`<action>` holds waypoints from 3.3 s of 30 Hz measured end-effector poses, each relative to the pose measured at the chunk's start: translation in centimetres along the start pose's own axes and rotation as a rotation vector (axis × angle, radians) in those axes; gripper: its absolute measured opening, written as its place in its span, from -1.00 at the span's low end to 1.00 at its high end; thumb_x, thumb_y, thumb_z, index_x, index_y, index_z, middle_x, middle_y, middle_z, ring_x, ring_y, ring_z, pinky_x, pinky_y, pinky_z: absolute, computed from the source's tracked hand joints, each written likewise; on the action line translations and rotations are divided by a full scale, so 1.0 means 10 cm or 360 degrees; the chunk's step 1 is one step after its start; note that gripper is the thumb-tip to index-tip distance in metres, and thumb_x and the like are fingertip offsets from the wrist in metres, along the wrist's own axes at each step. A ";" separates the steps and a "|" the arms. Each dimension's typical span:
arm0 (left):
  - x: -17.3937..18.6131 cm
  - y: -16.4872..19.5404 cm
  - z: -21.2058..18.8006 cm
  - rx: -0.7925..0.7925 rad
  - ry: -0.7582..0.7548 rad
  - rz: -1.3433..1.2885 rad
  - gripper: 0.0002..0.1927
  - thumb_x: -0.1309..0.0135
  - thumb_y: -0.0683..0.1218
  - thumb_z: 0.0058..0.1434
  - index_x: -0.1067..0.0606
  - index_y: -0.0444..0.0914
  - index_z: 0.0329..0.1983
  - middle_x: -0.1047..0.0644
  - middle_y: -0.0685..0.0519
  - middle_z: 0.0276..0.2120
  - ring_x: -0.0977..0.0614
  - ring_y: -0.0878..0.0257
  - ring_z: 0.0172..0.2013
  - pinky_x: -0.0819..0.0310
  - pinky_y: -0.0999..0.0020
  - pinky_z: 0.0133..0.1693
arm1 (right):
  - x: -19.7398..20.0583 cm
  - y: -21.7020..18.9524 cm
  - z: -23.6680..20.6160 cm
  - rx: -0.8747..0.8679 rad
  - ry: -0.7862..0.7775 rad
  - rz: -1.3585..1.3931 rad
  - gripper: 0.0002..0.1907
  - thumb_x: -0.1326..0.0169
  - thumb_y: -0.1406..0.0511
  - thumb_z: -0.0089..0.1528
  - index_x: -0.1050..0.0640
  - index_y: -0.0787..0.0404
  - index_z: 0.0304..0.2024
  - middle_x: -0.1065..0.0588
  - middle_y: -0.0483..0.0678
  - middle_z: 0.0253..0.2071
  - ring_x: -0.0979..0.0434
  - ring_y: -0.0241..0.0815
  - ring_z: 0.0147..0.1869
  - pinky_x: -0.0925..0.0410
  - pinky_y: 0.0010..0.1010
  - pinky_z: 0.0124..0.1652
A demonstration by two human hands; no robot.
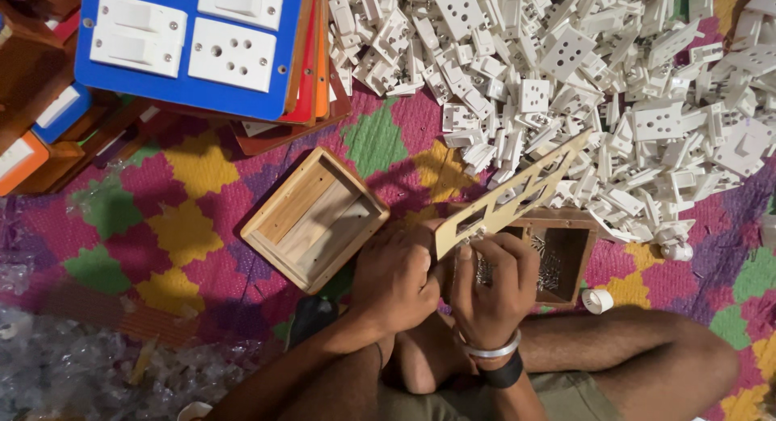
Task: The person sits on the floor and assembles electrical switch plates by inserting white plastic switches into cutouts and securing them with screws. They handle multiple plates in different colors, flipping them over to access the back and using a small wooden box to store screws.
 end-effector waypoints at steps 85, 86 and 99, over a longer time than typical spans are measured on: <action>-0.68 -0.98 -0.40 0.1211 -0.0327 -0.3032 -0.25 0.24 0.23 0.41 -0.21 -0.42 0.43 -0.44 -0.20 0.28 -0.46 -0.03 0.28 -0.26 0.02 0.29 | 0.17 1.56 1.22 0.0275 -0.0281 -0.0737 -0.49 -0.34 0.25 0.05 -0.67 0.32 0.04 -0.56 0.18 -0.16 -0.60 0.08 -0.26 -0.46 -0.25 -0.33; -0.69 -0.98 -0.40 0.1165 -0.0375 -0.3031 -0.26 0.24 0.22 0.43 -0.21 -0.42 0.44 -0.43 -0.20 0.28 -0.46 -0.02 0.28 -0.26 0.04 0.30 | 0.14 1.61 1.29 0.0186 -0.0372 -0.0748 -0.57 -0.34 0.28 0.05 -0.69 0.25 -0.02 -0.57 0.14 -0.15 -0.60 0.07 -0.23 -0.46 -0.24 -0.29; -0.75 -0.92 -0.34 0.1109 -0.0395 -0.3005 -0.30 0.23 0.19 0.48 -0.23 -0.39 0.47 -0.50 -0.13 0.21 -0.54 0.08 0.18 -0.36 0.15 0.22 | 0.33 1.39 0.29 -0.1408 0.0049 0.2106 -0.91 -0.07 0.37 0.32 -0.44 0.24 -0.26 -0.54 -0.03 -0.32 -0.63 -0.15 -0.18 -0.50 -0.38 -0.16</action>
Point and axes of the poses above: each hand's wrist, its own z-axis towards the middle knuckle, its own x-axis out of the back of the hand, y = z × x, the point moved 2 cm from there along z, towards the middle knuckle
